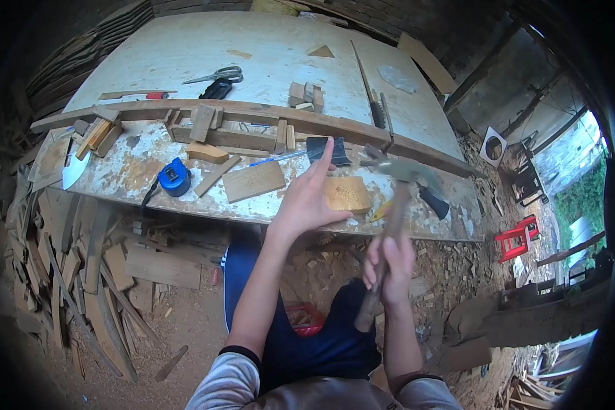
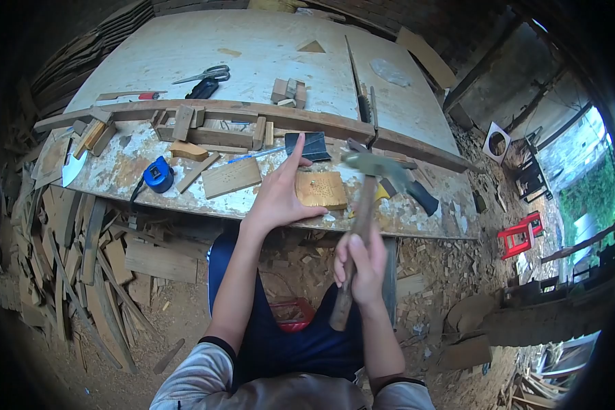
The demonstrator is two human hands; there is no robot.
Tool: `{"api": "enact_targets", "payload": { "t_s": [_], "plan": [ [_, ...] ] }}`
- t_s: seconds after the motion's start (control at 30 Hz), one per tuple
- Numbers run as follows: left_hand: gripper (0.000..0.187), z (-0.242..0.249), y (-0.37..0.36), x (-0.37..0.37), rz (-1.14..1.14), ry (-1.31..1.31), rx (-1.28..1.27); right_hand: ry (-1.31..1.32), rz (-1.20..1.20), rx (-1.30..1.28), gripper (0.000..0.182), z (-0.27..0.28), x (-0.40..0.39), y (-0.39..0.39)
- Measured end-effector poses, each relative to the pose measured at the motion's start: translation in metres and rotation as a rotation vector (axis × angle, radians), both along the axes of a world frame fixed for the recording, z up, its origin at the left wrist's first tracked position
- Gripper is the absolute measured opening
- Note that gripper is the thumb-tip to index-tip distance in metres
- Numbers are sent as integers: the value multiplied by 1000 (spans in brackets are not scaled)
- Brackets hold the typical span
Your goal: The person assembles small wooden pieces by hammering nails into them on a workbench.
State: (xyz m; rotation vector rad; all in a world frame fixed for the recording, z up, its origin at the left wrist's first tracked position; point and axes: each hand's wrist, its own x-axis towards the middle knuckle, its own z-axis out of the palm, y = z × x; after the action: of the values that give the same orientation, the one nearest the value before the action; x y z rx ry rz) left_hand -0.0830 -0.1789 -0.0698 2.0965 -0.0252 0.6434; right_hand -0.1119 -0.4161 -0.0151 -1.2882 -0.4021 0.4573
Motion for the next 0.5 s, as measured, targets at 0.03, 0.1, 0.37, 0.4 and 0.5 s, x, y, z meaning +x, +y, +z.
{"api": "enact_targets", "payload": {
  "t_s": [0.03,0.1,0.37,0.4,0.5],
  "plan": [
    [153,1,0,1,-6,-4,-6,136,77,-99,59,6,7,1],
    [152,1,-1,1,2,-4,-1,144,86,-173,55,21,7,-3],
    [152,2,1,0,3,-21,6,6,20,-118,64,-9,-1,-2],
    [152,2,1,0,0,-26,4,108,86,-152,65,4,4,-2],
    [151,3,1,0,-12,-4,6,40,58,-166,64,11,-3,-6]
  ]
}}
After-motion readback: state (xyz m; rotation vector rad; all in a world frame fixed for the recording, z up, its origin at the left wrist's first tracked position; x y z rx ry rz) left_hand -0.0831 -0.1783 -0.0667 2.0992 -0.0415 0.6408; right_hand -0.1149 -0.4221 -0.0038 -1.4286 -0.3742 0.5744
